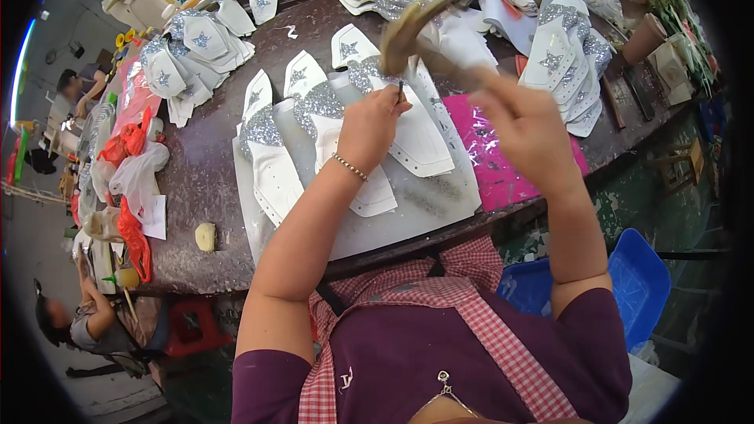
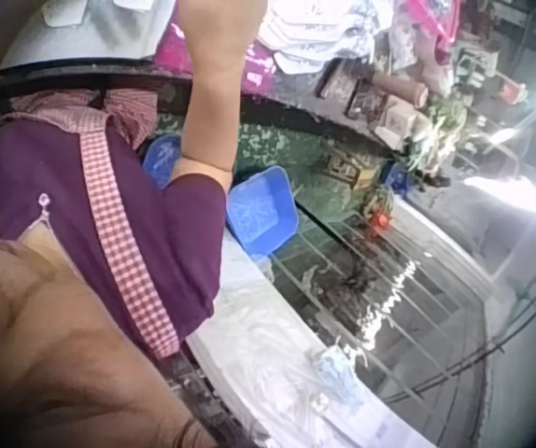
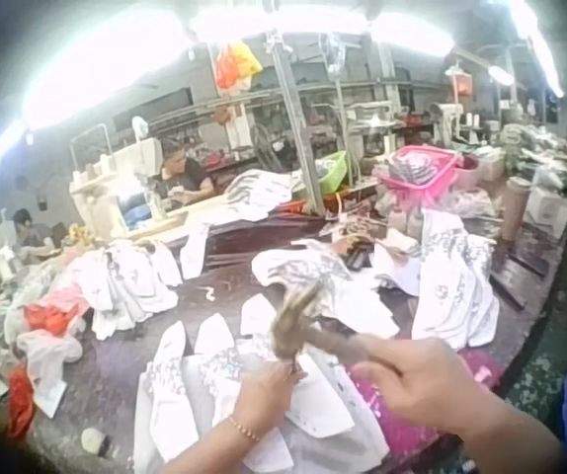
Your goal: The person uses a hammer and a small metal punch to secure rhinestones onto white shoe insoles. They repeatedly position the punch over pre-drilled holes and strike it to set the stones, then move to the next insole in the batch.
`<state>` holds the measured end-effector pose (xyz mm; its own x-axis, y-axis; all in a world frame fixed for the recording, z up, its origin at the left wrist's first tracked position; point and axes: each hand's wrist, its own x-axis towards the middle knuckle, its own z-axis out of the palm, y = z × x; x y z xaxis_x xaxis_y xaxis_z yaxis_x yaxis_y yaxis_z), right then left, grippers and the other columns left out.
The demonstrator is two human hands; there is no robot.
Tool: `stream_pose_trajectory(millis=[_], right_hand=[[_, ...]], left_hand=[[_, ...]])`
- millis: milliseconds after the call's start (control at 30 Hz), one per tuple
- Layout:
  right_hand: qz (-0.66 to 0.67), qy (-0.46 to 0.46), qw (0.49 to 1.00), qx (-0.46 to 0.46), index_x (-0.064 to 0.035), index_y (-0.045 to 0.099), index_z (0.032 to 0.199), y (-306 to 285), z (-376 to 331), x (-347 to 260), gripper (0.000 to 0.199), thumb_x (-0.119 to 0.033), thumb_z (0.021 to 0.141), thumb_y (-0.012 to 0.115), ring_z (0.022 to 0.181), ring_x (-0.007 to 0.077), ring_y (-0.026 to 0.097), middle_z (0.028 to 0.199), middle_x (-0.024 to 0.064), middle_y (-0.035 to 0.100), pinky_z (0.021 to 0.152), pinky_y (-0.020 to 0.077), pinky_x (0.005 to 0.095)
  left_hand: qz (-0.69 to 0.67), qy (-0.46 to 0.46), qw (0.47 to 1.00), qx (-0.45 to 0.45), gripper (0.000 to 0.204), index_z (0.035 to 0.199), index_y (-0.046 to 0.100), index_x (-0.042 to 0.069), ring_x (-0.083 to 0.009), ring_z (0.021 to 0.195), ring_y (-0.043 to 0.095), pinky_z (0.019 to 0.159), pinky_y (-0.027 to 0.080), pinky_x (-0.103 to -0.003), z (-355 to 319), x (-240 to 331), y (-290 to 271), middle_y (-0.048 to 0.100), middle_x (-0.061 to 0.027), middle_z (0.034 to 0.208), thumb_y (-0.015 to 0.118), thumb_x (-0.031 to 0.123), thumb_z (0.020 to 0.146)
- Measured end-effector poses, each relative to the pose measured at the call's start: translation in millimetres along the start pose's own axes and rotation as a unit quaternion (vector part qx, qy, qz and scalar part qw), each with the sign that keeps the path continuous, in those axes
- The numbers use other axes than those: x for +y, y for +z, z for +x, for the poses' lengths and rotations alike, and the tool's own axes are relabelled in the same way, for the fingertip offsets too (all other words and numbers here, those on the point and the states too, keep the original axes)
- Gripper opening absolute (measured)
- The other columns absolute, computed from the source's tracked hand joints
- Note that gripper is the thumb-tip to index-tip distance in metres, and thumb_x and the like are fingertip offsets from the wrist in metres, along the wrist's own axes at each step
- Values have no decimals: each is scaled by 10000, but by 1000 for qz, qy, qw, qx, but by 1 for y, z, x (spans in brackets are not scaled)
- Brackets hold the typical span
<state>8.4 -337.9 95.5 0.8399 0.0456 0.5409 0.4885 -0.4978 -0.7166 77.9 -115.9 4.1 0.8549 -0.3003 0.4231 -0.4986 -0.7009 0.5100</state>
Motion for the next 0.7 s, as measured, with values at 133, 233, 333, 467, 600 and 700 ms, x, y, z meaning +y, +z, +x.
stream_pose_trajectory(millis=[133,233,333,467,600,700], right_hand=[[-98,43,993,-59,5,639,1208,-15,-8,-3,308,-117,927,668,606,70,483,644,52,562,551,393,266],[32,110,993,-20,20,650,1187,-17,-25,7,298,-119,925,675,627,52,454,669,21,551,564,389,246],[54,129,990,-14,41,654,1174,-19,-32,11,297,-130,931,677,650,43,449,702,-6,563,573,391,237],[60,129,990,-6,62,647,1186,-16,-31,11,320,-146,944,675,669,40,465,744,-16,593,588,396,226],[111,119,987,14,46,634,1239,-22,-19,-3,347,-169,967,658,644,34,465,761,-13,598,569,378,200],[213,57,974,45,21,614,1290,-31,-6,-22,354,-168,991,621,609,28,448,756,-18,591,539,347,178]], left_hand=[[-175,-123,975,64,196,857,584,17,-350,686,676,618,523,-417,-7,-4,5,699,-166,820,641,185,941],[-185,-139,972,45,184,885,603,12,-325,693,690,622,525,-389,-16,1,2,705,-166,817,643,181,946],[-132,-110,985,23,190,897,617,4,-317,692,693,620,522,-376,-21,1,0,705,-164,800,659,185,938],[-148,-114,982,27,209,876,620,0,-317,691,690,620,519,-381,-20,2,0,704,-162,790,677,195,925],[-100,-127,987,4,226,905,636,-17,-202,698,695,649,522,-309,-15,7,-1,711,-134,782,692,201,925],[-73,-94,993,18,221,876,616,-4,-259,686,687,636,521,-338,-14,10,0,702,-145,780,699,197,914]])
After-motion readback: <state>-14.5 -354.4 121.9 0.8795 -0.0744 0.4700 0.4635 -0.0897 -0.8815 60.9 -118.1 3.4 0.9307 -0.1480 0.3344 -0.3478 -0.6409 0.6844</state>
